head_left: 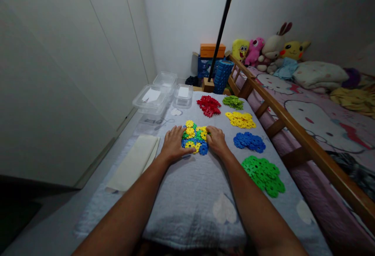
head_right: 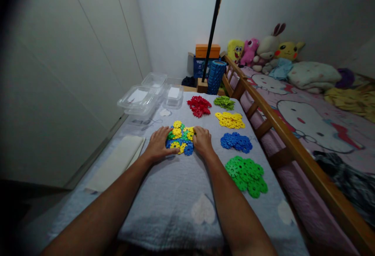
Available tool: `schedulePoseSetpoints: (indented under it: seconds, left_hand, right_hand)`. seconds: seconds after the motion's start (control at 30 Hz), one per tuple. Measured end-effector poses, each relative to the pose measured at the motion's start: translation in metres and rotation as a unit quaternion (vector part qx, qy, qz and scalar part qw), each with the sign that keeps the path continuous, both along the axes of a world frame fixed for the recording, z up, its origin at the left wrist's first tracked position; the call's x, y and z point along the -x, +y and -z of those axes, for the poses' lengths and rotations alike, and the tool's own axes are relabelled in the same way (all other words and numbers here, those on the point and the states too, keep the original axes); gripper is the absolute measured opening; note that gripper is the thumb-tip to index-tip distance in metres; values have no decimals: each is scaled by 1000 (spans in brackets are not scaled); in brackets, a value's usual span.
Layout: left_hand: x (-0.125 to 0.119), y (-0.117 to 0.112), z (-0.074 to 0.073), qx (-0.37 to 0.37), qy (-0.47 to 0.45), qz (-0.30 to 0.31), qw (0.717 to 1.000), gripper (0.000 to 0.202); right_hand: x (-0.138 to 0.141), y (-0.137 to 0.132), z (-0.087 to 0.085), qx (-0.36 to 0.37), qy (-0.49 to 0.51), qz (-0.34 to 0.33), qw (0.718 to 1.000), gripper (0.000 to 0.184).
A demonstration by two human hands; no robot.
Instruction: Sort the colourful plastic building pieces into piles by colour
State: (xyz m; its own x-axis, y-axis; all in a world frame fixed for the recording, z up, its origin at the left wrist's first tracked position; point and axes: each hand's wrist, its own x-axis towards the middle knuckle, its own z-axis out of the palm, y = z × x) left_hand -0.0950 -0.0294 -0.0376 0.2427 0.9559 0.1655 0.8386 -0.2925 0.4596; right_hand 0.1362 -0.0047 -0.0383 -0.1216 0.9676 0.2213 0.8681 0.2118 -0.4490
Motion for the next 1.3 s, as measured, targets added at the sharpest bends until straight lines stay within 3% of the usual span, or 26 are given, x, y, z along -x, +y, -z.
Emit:
schedulePoseSetpoints:
  seconds: [0.13, 0.53, 0.97, 1.17, 1.3]
  left_hand:
    - [-3, -4, -3, 12, 41, 16, 999, 105]
    - [-7, -3, -2, 4, 52, 21, 998, 98]
    - [-6, 1, -3, 21, 65, 31, 997, 105]
    - [-17, 27, -6, 35, 4, -21, 999, 78]
    - [-28, 41, -8, 36, -19, -44, 998, 59]
  right_hand:
    - [-1, -1, 3, -8, 17, -9, 1000, 34]
    - [-5, -2, 13, -92, 72, -26, 993, 21]
    - [-8, -4, 7, -90, 144, -54, 984, 17]
    - [-7, -6, -2, -103, 197, -20, 975, 19]
    - [-17, 4, -18, -95, 265, 44, 959, 20]
